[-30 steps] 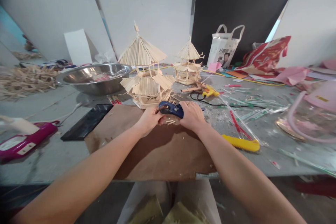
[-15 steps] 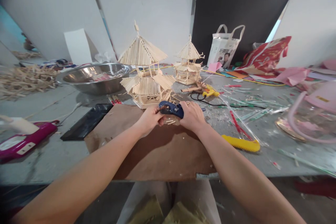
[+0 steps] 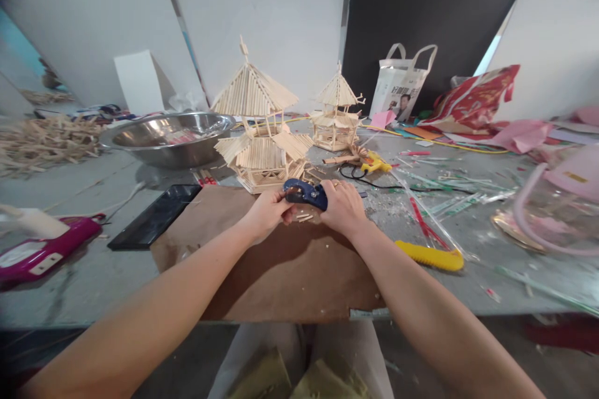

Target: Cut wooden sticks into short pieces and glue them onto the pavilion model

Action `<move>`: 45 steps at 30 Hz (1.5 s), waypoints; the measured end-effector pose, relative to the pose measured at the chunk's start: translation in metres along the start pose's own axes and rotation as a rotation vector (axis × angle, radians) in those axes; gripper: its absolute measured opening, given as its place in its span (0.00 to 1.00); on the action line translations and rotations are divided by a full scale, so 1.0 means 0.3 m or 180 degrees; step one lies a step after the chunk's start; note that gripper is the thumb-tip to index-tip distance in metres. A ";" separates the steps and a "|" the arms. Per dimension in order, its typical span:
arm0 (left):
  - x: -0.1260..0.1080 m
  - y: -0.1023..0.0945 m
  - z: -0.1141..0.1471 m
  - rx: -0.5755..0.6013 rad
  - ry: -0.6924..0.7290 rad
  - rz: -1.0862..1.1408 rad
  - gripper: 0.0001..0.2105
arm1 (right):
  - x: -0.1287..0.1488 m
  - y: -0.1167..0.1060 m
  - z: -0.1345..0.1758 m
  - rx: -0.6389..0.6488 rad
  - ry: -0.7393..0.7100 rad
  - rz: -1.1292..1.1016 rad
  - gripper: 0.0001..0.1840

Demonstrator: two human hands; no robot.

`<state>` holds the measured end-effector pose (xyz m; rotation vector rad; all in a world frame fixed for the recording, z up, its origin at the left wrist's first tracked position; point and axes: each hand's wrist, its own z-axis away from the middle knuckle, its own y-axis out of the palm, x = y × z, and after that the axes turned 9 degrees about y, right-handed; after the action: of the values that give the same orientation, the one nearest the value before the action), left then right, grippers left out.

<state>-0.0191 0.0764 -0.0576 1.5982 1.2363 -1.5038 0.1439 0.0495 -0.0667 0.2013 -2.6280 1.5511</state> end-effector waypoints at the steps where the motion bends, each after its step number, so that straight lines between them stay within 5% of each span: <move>1: 0.000 0.000 -0.001 0.0002 -0.0004 0.0010 0.10 | 0.001 -0.001 0.001 0.0019 0.0026 0.0008 0.19; 18: -0.020 0.002 0.003 0.0037 -0.0026 0.0145 0.09 | 0.009 -0.009 0.003 -0.0108 0.0026 0.0286 0.18; 45: -0.012 -0.005 -0.003 0.0104 -0.0106 0.0411 0.06 | 0.031 -0.013 0.006 0.0596 0.0481 0.0567 0.19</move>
<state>-0.0198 0.0770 -0.0538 1.6351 1.0744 -1.4700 0.1354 0.0455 -0.0630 -0.1378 -2.4425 1.7911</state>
